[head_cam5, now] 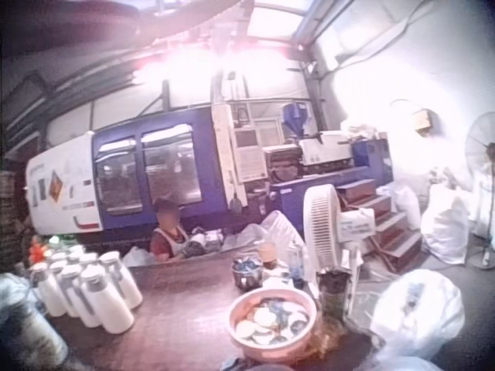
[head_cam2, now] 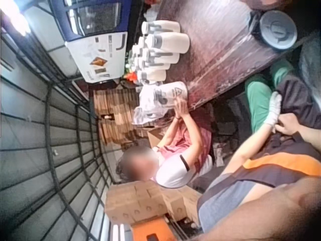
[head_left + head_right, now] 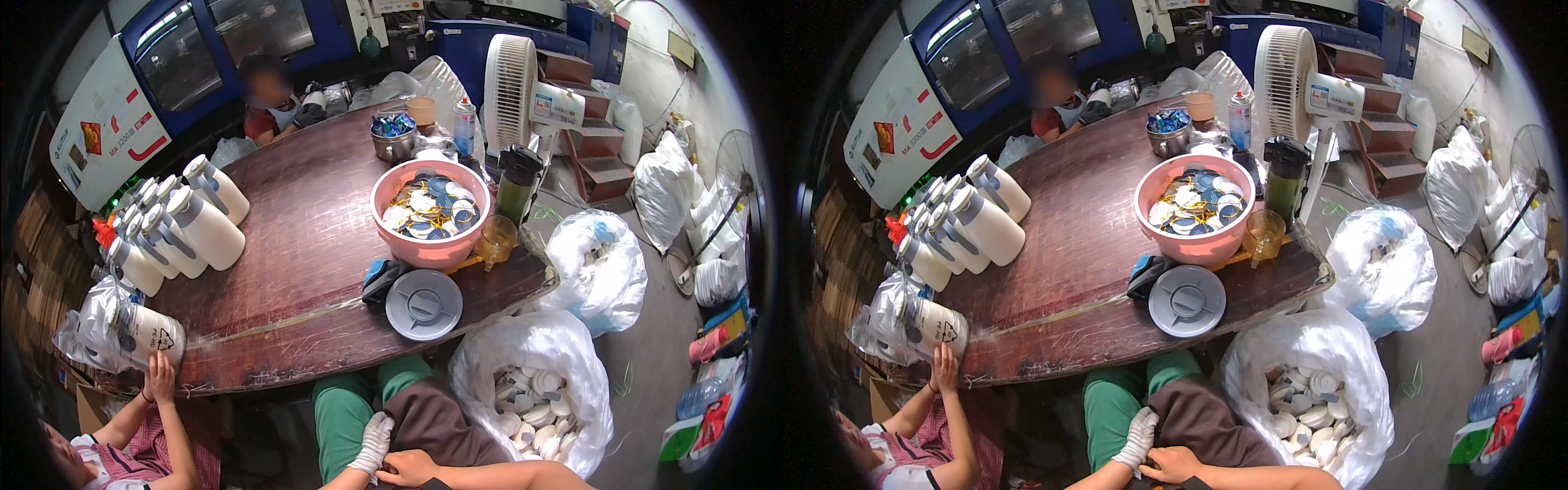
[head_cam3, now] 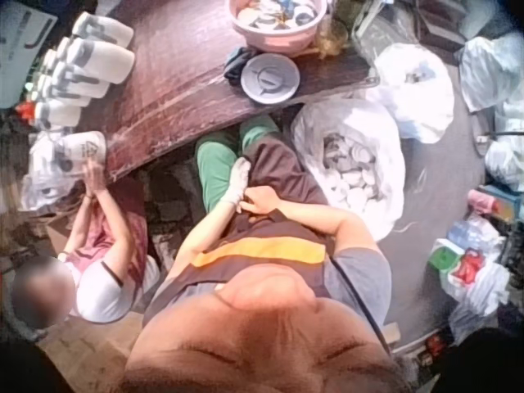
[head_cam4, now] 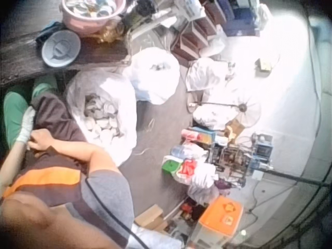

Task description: The person assembles white kettles by inserting a small yellow rubber band into the handle and securing the lid. They handle each kettle one at a time, place the finished units on a wooden table, and occasionally wipe the surface with a blue cloth.

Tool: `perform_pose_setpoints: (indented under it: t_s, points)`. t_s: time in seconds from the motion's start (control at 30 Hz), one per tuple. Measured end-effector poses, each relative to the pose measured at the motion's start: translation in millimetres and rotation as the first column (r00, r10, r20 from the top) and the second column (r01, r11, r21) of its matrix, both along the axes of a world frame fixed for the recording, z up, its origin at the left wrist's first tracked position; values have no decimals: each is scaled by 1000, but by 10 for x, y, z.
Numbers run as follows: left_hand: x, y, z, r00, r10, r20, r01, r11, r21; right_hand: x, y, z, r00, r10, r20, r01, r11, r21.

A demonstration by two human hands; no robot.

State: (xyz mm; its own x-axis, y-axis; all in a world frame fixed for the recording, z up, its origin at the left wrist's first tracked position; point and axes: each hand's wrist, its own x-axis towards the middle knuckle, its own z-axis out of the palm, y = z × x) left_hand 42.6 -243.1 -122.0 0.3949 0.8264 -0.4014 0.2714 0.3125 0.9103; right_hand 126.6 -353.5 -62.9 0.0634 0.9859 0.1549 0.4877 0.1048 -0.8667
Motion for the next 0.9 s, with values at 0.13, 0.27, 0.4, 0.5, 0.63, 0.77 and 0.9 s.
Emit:
perform_pose_setpoints:
  t_s: [0.13,0.27,0.4,0.5,0.63,0.77,0.9]
  points:
    - [-14,1,-51,1000,13,8,-13,1000,-4,-57,-15,-84,999,-26,38,24,999,33]
    - [-9,-3,-22,999,21,39,-20,1000,-14,-100,-36,-149,994,-77,77,70,994,84]
    - [15,-14,-1,1000,13,16,-13,1000,26,-113,-71,-167,987,-118,113,109,991,81]
    - [-48,-8,-368,999,38,31,-40,997,69,-119,-97,-194,982,-147,121,139,987,75]
    - [17,-61,-195,984,158,77,-159,987,1,-74,-79,-243,989,-116,88,108,989,97]
    - [-109,1,-193,984,-66,-165,100,973,209,-56,-36,-74,992,101,77,-88,983,-159]
    - [239,-67,-111,987,-149,-67,158,976,152,-18,-148,-100,984,-40,175,82,969,-235]
